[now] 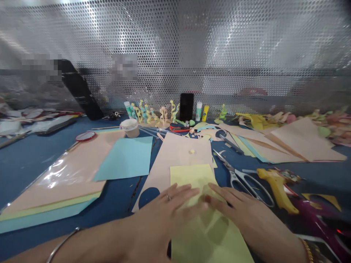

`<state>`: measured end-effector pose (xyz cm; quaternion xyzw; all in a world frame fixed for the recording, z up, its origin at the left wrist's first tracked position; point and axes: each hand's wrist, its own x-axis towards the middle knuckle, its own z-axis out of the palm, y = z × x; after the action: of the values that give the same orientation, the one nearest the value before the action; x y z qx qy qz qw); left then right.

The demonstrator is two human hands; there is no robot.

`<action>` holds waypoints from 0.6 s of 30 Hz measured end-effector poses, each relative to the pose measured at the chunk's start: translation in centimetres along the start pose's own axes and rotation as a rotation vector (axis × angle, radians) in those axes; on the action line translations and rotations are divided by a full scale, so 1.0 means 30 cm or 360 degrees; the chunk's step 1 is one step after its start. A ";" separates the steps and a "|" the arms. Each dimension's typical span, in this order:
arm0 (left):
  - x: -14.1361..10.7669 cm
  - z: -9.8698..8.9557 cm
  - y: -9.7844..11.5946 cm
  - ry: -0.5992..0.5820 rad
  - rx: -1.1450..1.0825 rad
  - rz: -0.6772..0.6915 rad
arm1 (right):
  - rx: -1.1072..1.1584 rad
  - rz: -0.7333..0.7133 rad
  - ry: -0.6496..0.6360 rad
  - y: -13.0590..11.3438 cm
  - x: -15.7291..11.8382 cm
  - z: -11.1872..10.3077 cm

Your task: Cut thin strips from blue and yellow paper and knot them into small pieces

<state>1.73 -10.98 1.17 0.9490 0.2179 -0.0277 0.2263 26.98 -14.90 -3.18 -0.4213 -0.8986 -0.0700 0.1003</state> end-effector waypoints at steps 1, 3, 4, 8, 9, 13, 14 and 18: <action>-0.001 0.009 0.009 -0.0115 0.0044 0.0051 | -0.0012 0.0035 -0.0010 -0.001 -0.002 0.005; 0.002 0.027 0.017 -0.0256 0.0120 0.0066 | -0.0053 0.0066 0.0015 -0.002 -0.011 0.014; 0.004 0.034 0.016 -0.0274 0.0143 0.0049 | -0.0077 0.0056 0.0040 -0.002 -0.015 0.017; 0.001 0.058 -0.007 -0.0126 0.0091 0.0061 | -0.0066 -0.0126 0.0127 -0.006 -0.025 0.005; -0.002 0.064 -0.012 -0.0089 0.0080 0.0070 | -0.0033 -0.0196 0.0144 -0.008 -0.025 0.000; -0.007 0.067 -0.017 -0.0090 0.0111 0.0106 | 0.0073 -0.0387 0.0191 -0.011 -0.017 -0.013; -0.007 0.057 -0.016 -0.0093 0.0121 0.0110 | 0.0085 -0.0385 0.0193 -0.010 -0.016 -0.012; -0.019 -0.043 -0.073 0.0238 0.0224 -0.0168 | 0.0145 -0.0344 0.0154 -0.004 -0.013 -0.003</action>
<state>0.22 -8.88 1.51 0.9491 0.2816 0.0162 0.1405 27.15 -15.29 -3.18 -0.3130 -0.9352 -0.0597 0.1544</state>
